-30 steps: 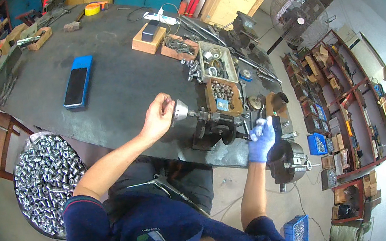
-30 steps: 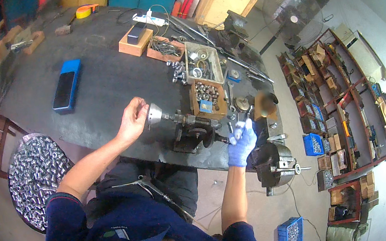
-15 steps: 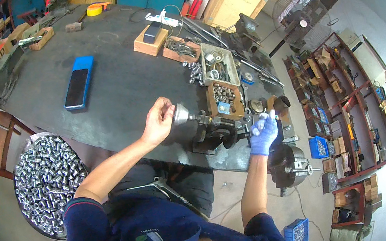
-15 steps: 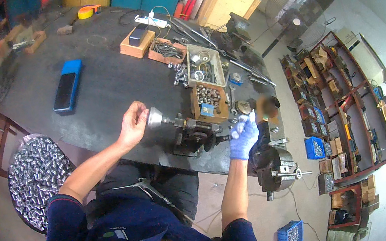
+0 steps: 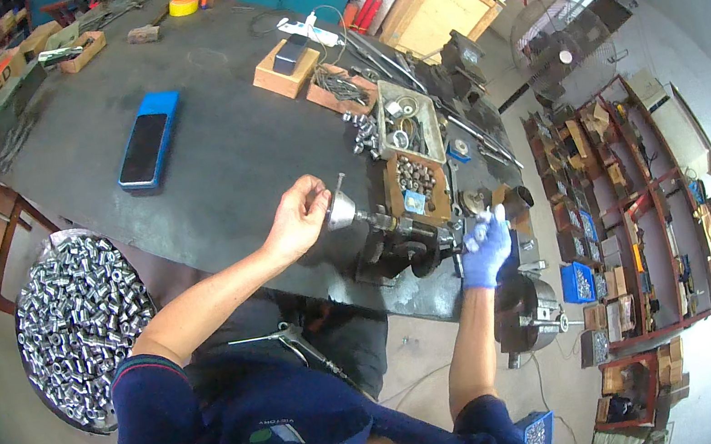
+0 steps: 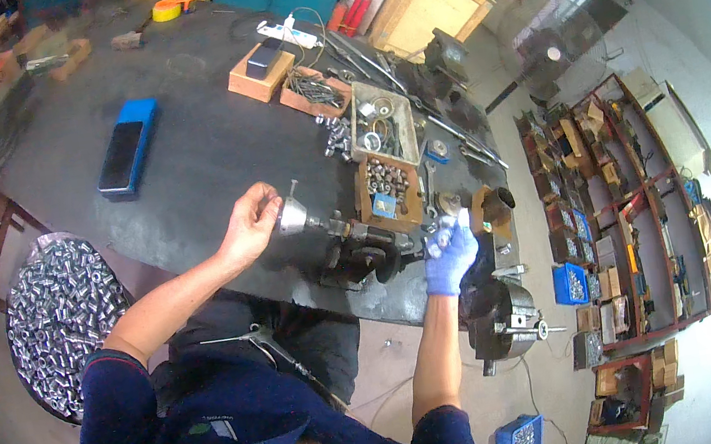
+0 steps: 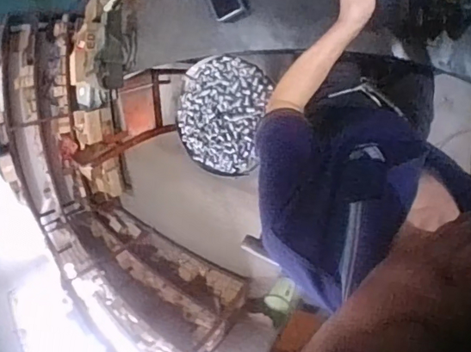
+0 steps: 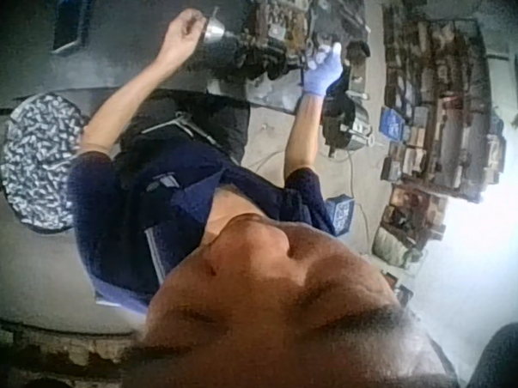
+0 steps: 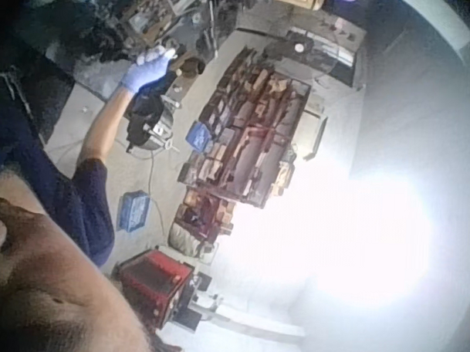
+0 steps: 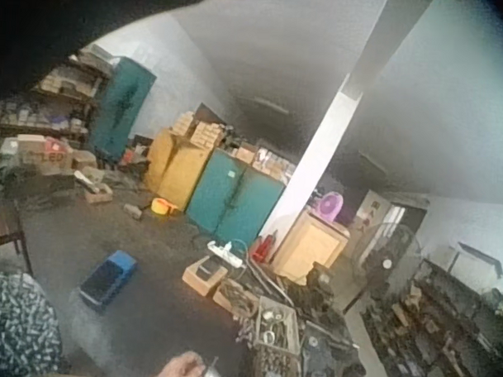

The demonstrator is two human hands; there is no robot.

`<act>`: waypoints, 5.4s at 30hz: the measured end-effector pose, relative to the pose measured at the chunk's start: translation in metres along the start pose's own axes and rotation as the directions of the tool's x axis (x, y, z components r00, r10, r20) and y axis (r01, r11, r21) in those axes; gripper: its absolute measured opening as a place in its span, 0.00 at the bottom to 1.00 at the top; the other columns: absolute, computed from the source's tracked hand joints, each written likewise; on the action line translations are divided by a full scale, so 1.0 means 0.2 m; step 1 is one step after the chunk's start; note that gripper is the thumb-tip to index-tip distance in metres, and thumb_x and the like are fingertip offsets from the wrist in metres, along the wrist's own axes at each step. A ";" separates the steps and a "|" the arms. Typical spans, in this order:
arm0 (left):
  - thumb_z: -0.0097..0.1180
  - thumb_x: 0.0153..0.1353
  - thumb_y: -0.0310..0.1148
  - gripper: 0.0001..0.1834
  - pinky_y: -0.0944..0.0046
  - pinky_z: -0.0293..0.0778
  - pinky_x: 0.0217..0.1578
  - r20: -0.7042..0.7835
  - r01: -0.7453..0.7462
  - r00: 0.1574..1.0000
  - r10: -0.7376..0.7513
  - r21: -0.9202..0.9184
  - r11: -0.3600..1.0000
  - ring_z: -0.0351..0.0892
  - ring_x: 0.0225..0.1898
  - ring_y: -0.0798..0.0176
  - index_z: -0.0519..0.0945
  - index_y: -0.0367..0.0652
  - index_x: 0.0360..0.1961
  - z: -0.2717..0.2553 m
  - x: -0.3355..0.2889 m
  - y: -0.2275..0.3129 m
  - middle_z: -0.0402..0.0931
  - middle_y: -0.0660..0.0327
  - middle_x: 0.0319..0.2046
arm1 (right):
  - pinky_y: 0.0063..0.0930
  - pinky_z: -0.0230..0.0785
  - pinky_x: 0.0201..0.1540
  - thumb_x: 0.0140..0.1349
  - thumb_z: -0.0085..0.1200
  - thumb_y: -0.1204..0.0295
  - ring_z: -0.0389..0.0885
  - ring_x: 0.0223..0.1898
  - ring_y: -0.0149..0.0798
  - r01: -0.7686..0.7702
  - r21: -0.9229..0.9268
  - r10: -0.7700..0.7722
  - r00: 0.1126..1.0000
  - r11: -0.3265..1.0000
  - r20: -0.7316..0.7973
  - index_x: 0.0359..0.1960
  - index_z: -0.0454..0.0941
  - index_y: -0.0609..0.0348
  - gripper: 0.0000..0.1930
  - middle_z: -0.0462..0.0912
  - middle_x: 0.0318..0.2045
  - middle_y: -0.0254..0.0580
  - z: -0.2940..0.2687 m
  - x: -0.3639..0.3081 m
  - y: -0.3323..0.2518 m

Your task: The person assembles components into a mechanical housing by hand, picking up nuts and small metal parts from the table and a container, then placing them into the housing before using an air-powered tool to blow into it.

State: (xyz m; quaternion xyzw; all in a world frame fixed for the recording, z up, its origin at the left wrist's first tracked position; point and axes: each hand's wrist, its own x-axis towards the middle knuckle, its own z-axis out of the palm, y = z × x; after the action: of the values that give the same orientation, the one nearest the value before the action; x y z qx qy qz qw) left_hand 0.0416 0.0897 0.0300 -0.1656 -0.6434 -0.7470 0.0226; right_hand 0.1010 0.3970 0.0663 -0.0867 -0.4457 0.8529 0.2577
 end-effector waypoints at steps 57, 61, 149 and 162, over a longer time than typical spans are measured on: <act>0.49 0.55 0.30 0.06 0.70 0.62 0.16 0.083 0.434 0.897 -0.433 -0.347 0.831 0.60 0.14 0.73 0.72 0.38 0.28 -0.03 0.05 0.05 0.66 0.67 0.17 | 0.21 0.55 0.14 0.56 0.55 0.60 0.65 0.13 0.26 -0.099 -0.415 -0.099 0.898 0.905 -0.429 0.22 0.76 0.57 0.13 0.73 0.17 0.31 -0.33 0.17 0.45; 0.50 0.55 0.30 0.07 0.70 0.63 0.15 0.129 0.414 0.910 -0.395 -0.357 0.837 0.62 0.14 0.73 0.72 0.36 0.29 -0.09 0.05 0.04 0.66 0.66 0.17 | 0.19 0.52 0.10 0.59 0.52 0.62 0.63 0.12 0.23 -0.064 -0.152 0.032 0.978 0.986 -0.206 0.20 0.71 0.50 0.12 0.68 0.14 0.27 -0.21 0.30 0.31; 0.56 0.56 0.32 0.13 0.68 0.72 0.39 0.251 0.372 0.852 -0.460 0.330 0.868 0.78 0.35 0.66 0.76 0.29 0.36 -0.53 -0.68 -0.19 0.79 0.55 0.29 | 0.17 0.58 0.13 0.52 0.55 0.68 0.67 0.14 0.22 0.085 -0.937 0.302 0.933 0.339 0.194 0.43 0.74 0.60 0.17 0.72 0.18 0.29 0.29 -0.37 -0.53; 0.56 0.55 0.29 0.14 0.68 0.73 0.37 -0.040 0.361 0.927 -0.373 0.356 0.862 0.79 0.34 0.64 0.75 0.27 0.37 -0.72 -0.75 0.02 0.79 0.53 0.29 | 0.32 0.61 0.18 0.47 0.58 0.58 0.69 0.13 0.34 0.290 -0.902 0.646 0.763 -0.321 0.016 0.21 0.77 0.61 0.16 0.73 0.12 0.38 0.80 0.46 0.20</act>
State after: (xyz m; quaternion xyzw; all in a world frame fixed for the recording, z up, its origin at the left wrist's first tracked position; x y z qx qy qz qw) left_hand 0.1528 -0.0765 -0.0248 -0.0446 -0.7883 -0.6054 -0.1000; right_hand -0.0522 0.3111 0.1352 -0.0752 -0.9611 0.1463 -0.2217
